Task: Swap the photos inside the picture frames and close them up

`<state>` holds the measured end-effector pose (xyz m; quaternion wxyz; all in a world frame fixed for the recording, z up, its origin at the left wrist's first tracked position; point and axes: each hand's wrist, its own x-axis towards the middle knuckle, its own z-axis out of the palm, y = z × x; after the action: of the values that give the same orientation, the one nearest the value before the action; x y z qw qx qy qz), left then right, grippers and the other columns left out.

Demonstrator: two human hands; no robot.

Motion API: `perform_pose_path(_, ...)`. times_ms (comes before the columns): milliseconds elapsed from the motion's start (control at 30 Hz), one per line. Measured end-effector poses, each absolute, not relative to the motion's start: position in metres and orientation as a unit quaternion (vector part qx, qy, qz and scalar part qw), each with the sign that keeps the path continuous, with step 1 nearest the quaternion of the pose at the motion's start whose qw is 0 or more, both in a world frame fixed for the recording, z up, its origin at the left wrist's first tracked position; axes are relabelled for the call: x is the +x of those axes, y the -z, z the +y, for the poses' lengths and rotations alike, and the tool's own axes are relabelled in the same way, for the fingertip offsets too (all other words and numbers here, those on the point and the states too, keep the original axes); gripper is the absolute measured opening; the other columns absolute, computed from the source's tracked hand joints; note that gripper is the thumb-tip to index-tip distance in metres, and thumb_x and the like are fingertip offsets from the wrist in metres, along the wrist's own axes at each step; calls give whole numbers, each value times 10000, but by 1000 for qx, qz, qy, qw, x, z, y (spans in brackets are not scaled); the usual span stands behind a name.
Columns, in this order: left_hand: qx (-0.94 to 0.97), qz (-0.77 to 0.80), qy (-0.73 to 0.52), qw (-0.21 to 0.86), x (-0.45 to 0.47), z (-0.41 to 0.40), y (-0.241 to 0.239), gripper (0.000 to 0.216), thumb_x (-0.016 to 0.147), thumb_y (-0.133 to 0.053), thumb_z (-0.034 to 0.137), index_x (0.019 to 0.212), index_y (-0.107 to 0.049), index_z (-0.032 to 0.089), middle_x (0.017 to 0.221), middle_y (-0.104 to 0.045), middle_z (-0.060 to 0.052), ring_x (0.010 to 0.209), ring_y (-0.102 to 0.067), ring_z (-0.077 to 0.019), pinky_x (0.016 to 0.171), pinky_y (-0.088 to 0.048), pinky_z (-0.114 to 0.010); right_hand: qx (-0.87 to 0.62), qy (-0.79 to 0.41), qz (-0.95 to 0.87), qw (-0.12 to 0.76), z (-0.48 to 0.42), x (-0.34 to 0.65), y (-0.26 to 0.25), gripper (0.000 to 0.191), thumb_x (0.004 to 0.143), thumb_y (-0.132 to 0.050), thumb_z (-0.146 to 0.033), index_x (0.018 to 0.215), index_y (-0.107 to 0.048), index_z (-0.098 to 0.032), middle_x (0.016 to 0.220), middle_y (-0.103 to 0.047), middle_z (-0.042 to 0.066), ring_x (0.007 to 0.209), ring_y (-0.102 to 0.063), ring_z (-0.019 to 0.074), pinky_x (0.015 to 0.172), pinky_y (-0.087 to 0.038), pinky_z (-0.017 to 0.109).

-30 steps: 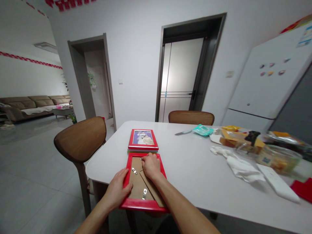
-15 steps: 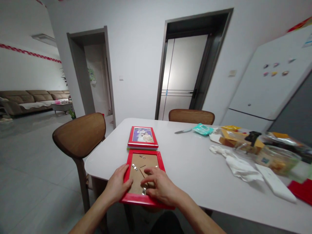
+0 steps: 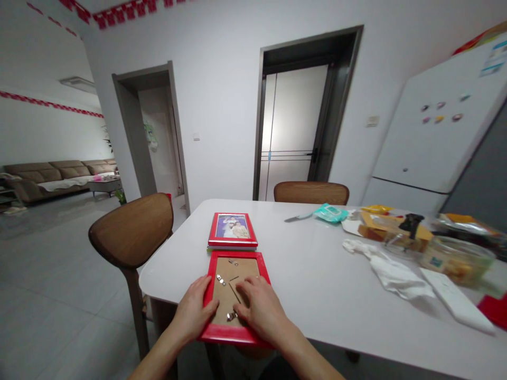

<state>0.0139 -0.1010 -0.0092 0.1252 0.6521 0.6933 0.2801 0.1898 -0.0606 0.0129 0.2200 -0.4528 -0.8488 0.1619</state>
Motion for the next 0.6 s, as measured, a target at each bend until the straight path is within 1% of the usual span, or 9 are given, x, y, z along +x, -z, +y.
perform_pose_path(100,650,692,-287,126,14,-102,8,546,695,-438,338,1188,-404,104,1238,-429,-102,1156,-346,-210,980,-228,-302,-469,-154,-841,220,-56,186,-13,328,646,-499,-238,959,-582,-185,964,-566,66,907,-487,189,806,-353,282)
perform_pose_path(200,642,690,-305,135,14,-101,5,550,694,-450,374,1174,-419,109,1204,-461,-107,1126,-380,-212,964,-250,-302,-481,-160,-833,222,-51,185,-16,375,607,-495,-192,973,-576,-177,955,-585,63,897,-501,184,797,-356,273)
perform_pose_path(267,633,686,-326,153,15,-100,2,537,683,-467,385,1148,-449,117,1190,-472,-115,1113,-394,-221,957,-257,-314,-483,-157,-832,226,-50,185,-21,369,598,-493,-186,956,-584,-179,944,-595,60,892,-505,185,792,-359,275)
perform_pose_path(333,611,666,-382,192,17,-97,-2,486,642,-519,372,1071,-517,143,1192,-471,-113,1118,-386,-234,956,-251,-325,-482,-148,-830,237,-50,183,-29,354,596,-497,-187,936,-594,-179,938,-599,61,890,-503,187,791,-360,279)
perform_pose_path(400,565,627,-471,256,18,-95,-4,392,594,-568,342,945,-578,168,1135,-518,-95,1084,-418,-237,934,-277,-321,-478,-142,-829,253,-53,178,-38,349,595,-506,-191,933,-595,-179,934,-600,61,883,-503,187,786,-364,284)
perform_pose_path(433,539,607,-509,287,17,-93,-6,338,588,-571,340,880,-589,170,1064,-561,-86,1029,-462,-234,898,-317,-319,-472,-142,-829,262,-55,175,-43,347,597,-510,-193,933,-594,-181,929,-600,59,876,-504,186,780,-368,284)
perform_pose_path(500,495,582,-551,336,12,-91,-7,274,619,-532,374,785,-573,160,865,-623,-65,846,-552,-214,760,-411,-308,-451,-148,-834,282,-59,166,-51,328,607,-515,-200,925,-593,-190,919,-600,51,865,-505,182,769,-375,286)
perform_pose_path(567,472,579,-558,361,5,-90,-8,292,661,-465,425,742,-542,155,705,-623,-37,672,-574,-185,616,-443,-285,-423,-164,-838,304,-63,158,-55,316,623,-517,-207,931,-587,-201,935,-594,43,872,-504,177,771,-378,286)
perform_pose_path(600,462,577,-562,372,0,-89,-8,305,666,-450,440,730,-531,154,658,-615,-25,619,-570,-174,572,-441,-274,-414,-176,-836,314,-64,155,-56,321,629,-519,-210,944,-581,-204,949,-590,41,879,-505,175,777,-380,287)
